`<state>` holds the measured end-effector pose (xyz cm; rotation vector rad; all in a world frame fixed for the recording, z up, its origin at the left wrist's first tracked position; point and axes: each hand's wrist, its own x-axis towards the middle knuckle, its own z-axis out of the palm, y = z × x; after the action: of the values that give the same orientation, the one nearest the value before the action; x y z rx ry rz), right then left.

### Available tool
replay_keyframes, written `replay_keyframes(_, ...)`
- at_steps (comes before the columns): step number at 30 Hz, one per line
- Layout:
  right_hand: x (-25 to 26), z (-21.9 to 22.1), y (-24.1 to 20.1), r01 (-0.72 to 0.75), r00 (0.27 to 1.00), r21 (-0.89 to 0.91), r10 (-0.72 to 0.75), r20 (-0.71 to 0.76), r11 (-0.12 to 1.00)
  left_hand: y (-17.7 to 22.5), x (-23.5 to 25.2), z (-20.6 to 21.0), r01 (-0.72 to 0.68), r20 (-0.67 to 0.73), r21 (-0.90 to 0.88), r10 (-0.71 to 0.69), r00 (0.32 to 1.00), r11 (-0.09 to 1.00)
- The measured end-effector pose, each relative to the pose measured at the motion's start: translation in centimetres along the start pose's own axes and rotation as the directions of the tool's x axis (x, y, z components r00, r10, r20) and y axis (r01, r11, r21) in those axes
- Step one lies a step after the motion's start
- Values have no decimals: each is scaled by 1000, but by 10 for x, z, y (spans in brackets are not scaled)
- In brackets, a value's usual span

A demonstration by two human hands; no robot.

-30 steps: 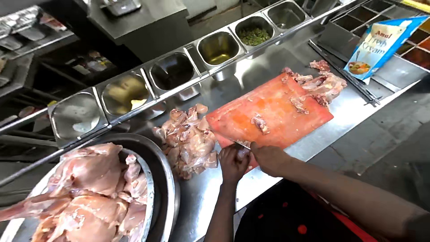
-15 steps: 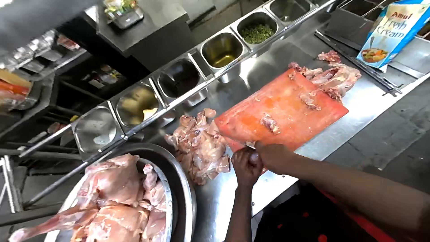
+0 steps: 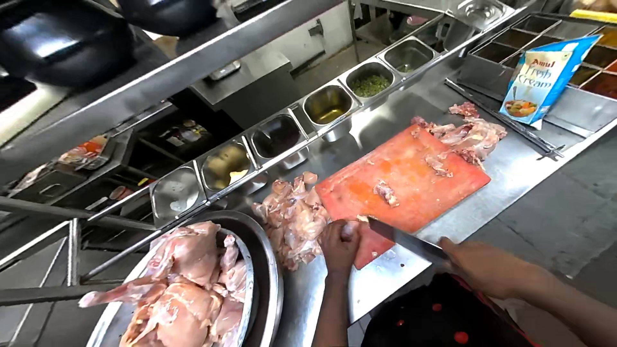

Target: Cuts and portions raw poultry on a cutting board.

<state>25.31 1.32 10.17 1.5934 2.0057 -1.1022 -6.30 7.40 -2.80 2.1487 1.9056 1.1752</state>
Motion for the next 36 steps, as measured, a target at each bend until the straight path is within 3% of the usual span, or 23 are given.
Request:
replay_keyframes(2,-11,15,43,73,996,178,-63,-63,981,-4,13,-6,49,-66,42,-46,997,998)
replay_keyframes(4,-16,37,69,87,988,391,-30,-150,916,5,24,-3,52,-57,113,-46,997,992)
replay_keyframes(6,-18,57,79,92,968,590,65,-241,802,35,30,10,-38,122,104,25,992,994)
replay_keyframes(8,-19,69,79,136,942,733,143,-305,667,65,31,36,-234,306,64,204,930,970)
replay_keyframes(10,-20,74,81,206,917,784,164,-363,586,79,36,64,-423,439,61,356,825,904)
replay_keyframes(11,-21,76,84,236,908,788,161,-388,569,81,44,72,-462,510,78,363,780,883)
replay_keyframes(13,-23,79,94,257,892,772,164,-420,581,78,65,76,-460,608,94,314,729,883)
replay_keyframes(16,-26,82,104,237,888,743,172,-428,625,60,94,67,-420,662,162,217,717,893)
replay_keyframes(20,-23,92,112,179,895,722,193,-401,668,28,79,33,-209,536,345,-10,844,915)
replay_keyframes(22,-23,93,109,149,906,733,206,-370,663,11,57,12,-25,454,459,-211,866,888)
replay_keyframes(24,-20,94,101,140,909,733,207,-362,666,-11,46,-9,64,357,532,-292,887,845)
replay_keyframes(29,-14,83,96,104,922,686,189,-338,720,-52,61,-36,202,131,499,-304,944,843)
replay_keyframes(33,-12,74,96,124,906,635,173,-386,762,-54,93,-44,408,-156,410,-378,913,816)
replay_keyframes(35,-12,69,97,128,901,625,173,-398,770,-35,101,-29,354,-153,427,-319,935,832)
replay_keyframes(36,-11,68,95,130,902,624,170,-397,771,-23,100,-20,255,-70,417,-249,966,872)
